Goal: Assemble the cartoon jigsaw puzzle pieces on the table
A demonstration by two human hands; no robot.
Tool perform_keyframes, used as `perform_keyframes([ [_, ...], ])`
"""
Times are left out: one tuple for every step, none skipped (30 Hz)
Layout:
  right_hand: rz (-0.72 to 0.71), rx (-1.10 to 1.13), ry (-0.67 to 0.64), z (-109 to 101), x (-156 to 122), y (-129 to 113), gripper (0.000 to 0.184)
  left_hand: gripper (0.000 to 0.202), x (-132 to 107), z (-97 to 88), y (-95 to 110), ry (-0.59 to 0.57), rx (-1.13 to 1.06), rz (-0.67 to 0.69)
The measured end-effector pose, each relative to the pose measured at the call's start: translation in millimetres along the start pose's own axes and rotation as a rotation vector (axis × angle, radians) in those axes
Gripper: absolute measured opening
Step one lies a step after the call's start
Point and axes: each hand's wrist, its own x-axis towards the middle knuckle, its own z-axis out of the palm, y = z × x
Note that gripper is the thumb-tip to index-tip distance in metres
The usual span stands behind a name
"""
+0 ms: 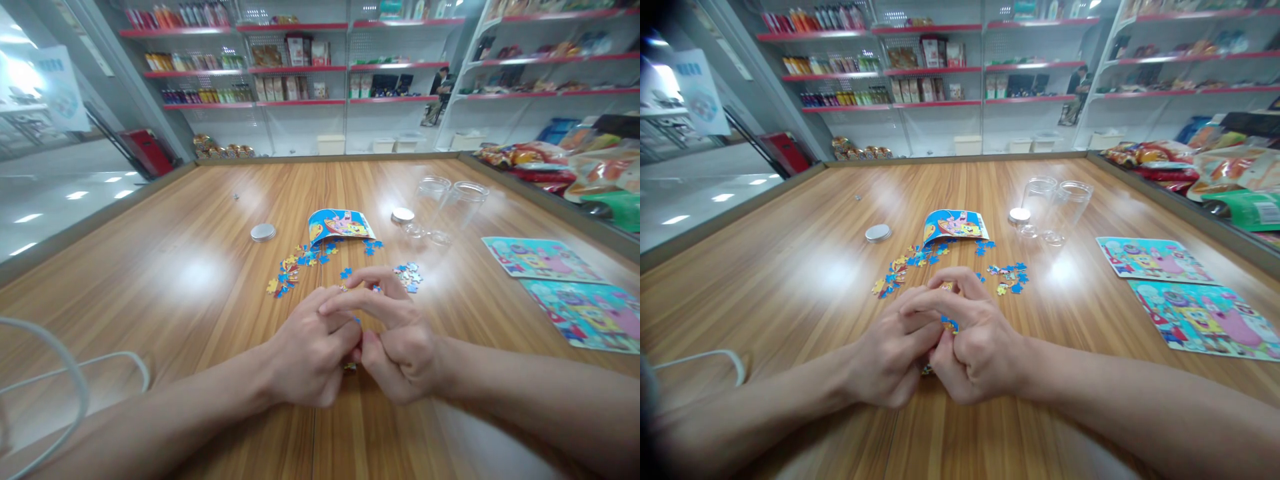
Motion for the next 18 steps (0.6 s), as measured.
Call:
perform_keyframes([
  [-0.002, 0.000, -0.005, 0, 0, -1, 0.026, 0.009, 0, 0.8, 0, 0.012, -0.013, 0.011],
  [-0.004, -0.001, -0.009, 0, 0, -1, 0.025, 0.009, 0, 1.3, 0, 0.019, -0.025, 0.022],
  [-0.007, -0.005, -0.011, 0, 0, -1, 0.025, 0.008, -1, 1.4, 0, 0.017, -0.035, 0.029],
  [-0.014, -0.012, -0.008, 0, 0, 0, 0.026, 0.008, -1, 0.9, -2, 0.013, -0.039, 0.027],
  [-0.027, -0.022, -0.005, -1, -1, 1, 0.027, 0.009, -2, -0.1, -3, 0.010, -0.041, 0.018],
  [-0.046, -0.036, -0.007, -1, -2, 3, 0.027, 0.010, -3, -1.5, -5, 0.013, -0.049, 0.010],
  [-0.064, -0.053, -0.014, -1, -2, 5, 0.028, 0.011, -4, -3.1, -7, 0.020, -0.062, -0.001],
  [-0.080, -0.069, -0.025, 0, -3, 8, 0.026, 0.013, -4, -4.9, -9, 0.026, -0.078, -0.015],
  [-0.091, -0.082, -0.038, 0, -3, 10, 0.023, 0.015, -5, -6.6, -11, 0.036, -0.097, -0.033],
  [-0.092, -0.094, -0.053, 1, -4, 13, 0.019, 0.016, -7, -8.0, -13, 0.045, -0.117, -0.050],
  [-0.084, -0.105, -0.073, 2, -4, 16, 0.016, 0.018, -8, -9.1, -16, 0.050, -0.128, -0.069],
  [-0.071, -0.115, -0.091, 4, -4, 18, 0.013, 0.020, -9, -9.8, -18, 0.057, -0.131, -0.091],
  [-0.058, -0.123, -0.107, 5, -5, 20, 0.011, 0.023, -10, -10.1, -21, 0.064, -0.130, -0.107],
  [-0.045, -0.131, -0.123, 6, -5, 22, 0.012, 0.026, -12, -10.1, -23, 0.070, -0.129, -0.114],
  [-0.032, -0.138, -0.135, 8, -6, 24, 0.014, 0.028, -13, -10.0, -26, 0.072, -0.126, -0.114],
  [-0.022, -0.142, -0.141, 8, -6, 26, 0.016, 0.028, -14, -9.9, -28, 0.070, -0.121, -0.109],
  [-0.010, -0.144, -0.138, 8, -7, 28, 0.018, 0.027, -15, -10.0, -30, 0.066, -0.116, -0.102],
  [0.003, -0.144, -0.131, 8, -8, 29, 0.019, 0.025, -16, -10.2, -32, 0.063, -0.106, -0.095],
])
